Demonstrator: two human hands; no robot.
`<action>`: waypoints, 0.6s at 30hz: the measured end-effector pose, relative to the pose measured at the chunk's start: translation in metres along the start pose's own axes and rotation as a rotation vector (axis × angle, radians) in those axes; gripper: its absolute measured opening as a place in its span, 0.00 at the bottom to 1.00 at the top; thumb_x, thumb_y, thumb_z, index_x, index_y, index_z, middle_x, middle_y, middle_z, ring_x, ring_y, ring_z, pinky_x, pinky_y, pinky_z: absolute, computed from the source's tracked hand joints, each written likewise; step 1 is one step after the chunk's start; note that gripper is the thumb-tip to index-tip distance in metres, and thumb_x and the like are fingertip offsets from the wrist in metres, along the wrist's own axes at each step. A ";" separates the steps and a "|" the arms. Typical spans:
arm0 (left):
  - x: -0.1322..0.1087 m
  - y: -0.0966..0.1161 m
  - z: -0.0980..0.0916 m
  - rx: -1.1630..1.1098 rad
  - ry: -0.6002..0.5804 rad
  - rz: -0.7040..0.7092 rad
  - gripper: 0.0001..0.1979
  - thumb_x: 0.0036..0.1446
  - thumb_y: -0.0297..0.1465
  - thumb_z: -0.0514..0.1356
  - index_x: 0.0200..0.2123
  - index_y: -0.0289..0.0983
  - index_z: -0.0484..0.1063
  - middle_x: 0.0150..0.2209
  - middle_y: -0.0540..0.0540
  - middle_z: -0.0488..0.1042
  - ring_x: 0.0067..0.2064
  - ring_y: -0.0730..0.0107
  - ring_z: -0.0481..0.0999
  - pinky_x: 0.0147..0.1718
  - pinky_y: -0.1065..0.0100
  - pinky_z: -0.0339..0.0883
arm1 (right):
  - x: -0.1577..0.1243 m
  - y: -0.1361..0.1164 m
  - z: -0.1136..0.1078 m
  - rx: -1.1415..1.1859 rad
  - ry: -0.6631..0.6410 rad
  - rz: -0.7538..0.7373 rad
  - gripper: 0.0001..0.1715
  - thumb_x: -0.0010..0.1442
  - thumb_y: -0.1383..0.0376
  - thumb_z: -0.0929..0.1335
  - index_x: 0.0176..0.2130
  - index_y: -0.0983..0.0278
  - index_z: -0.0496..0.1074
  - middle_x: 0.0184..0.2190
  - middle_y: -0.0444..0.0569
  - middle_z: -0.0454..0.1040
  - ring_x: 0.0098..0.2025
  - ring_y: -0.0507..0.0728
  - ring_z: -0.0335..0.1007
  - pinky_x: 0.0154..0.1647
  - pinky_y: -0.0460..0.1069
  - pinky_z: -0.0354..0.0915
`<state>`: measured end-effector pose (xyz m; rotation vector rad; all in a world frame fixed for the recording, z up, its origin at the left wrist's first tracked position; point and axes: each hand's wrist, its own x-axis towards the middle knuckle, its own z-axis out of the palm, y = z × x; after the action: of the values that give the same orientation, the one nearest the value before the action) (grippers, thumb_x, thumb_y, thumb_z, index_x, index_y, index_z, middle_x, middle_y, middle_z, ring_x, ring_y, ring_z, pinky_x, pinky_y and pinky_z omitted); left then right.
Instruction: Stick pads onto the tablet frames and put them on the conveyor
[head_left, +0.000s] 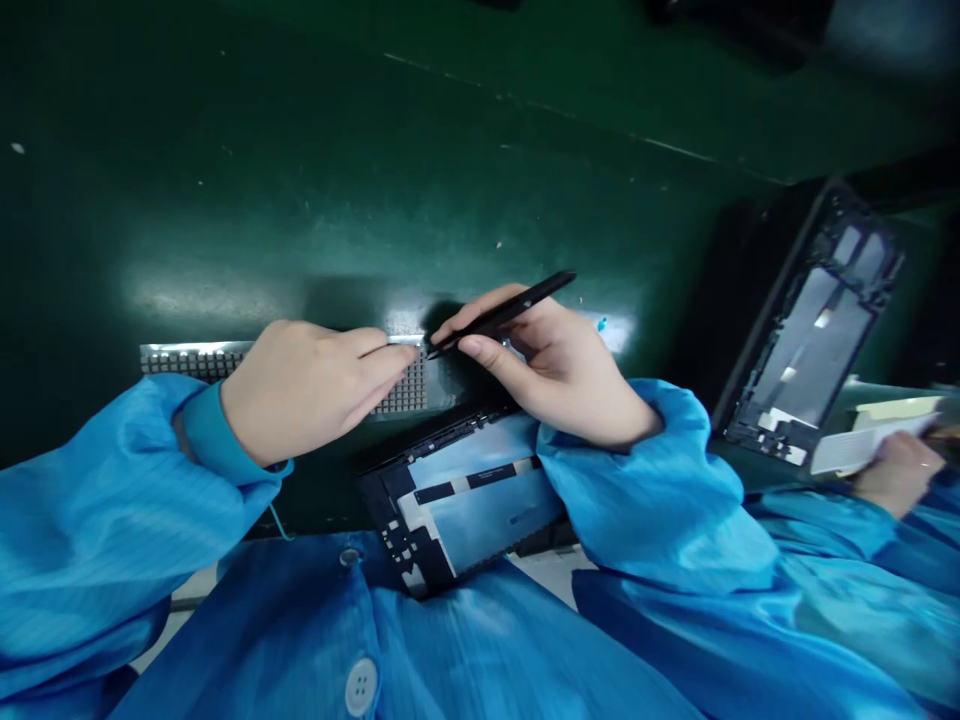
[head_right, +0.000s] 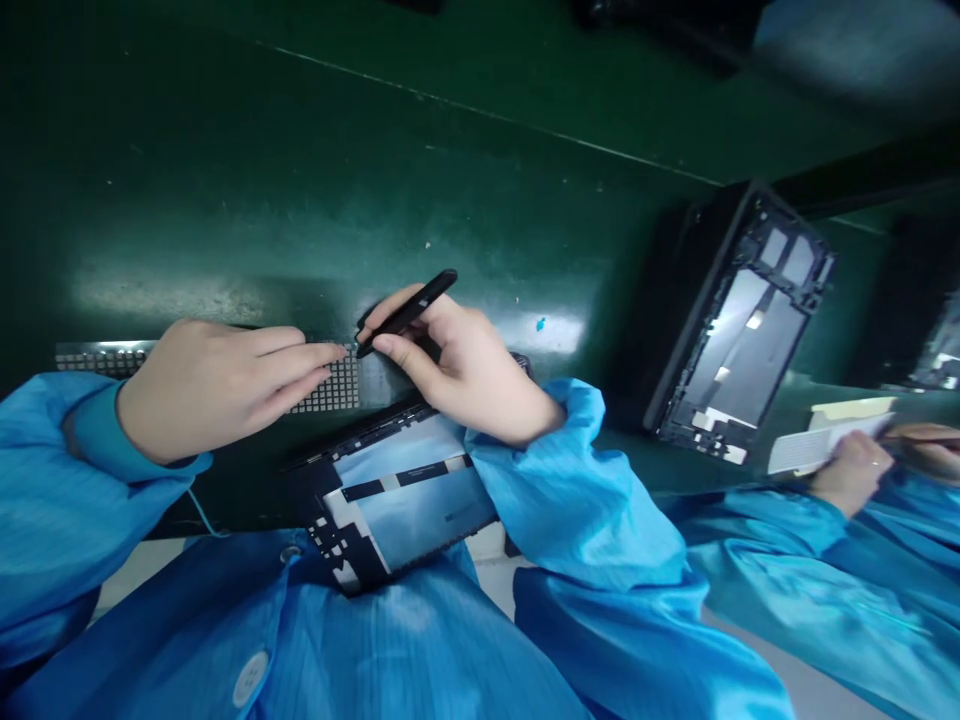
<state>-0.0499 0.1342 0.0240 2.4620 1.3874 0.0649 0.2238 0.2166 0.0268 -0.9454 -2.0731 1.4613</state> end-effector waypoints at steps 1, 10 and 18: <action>0.000 0.000 0.000 -0.003 0.005 0.004 0.25 0.87 0.41 0.50 0.63 0.49 0.88 0.42 0.45 0.90 0.32 0.61 0.82 0.28 0.59 0.54 | -0.001 0.000 0.002 0.028 0.013 0.011 0.13 0.82 0.53 0.76 0.54 0.59 0.84 0.52 0.52 0.91 0.56 0.61 0.91 0.62 0.56 0.85; 0.000 -0.001 -0.001 0.023 0.012 0.003 0.26 0.87 0.40 0.49 0.65 0.50 0.87 0.42 0.46 0.90 0.32 0.58 0.83 0.27 0.57 0.54 | 0.002 -0.001 0.003 -0.041 0.008 -0.013 0.13 0.81 0.53 0.77 0.52 0.60 0.85 0.51 0.53 0.91 0.54 0.62 0.91 0.60 0.56 0.86; 0.002 -0.002 0.000 -0.022 -0.037 -0.031 0.26 0.86 0.41 0.49 0.67 0.50 0.87 0.46 0.44 0.92 0.36 0.59 0.85 0.30 0.60 0.58 | -0.078 -0.034 0.063 0.120 0.614 0.037 0.08 0.82 0.65 0.75 0.57 0.54 0.83 0.47 0.48 0.91 0.50 0.60 0.92 0.55 0.58 0.88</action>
<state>-0.0510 0.1367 0.0233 2.4104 1.4018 0.0279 0.2234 0.1112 0.0394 -1.2018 -1.5116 1.1086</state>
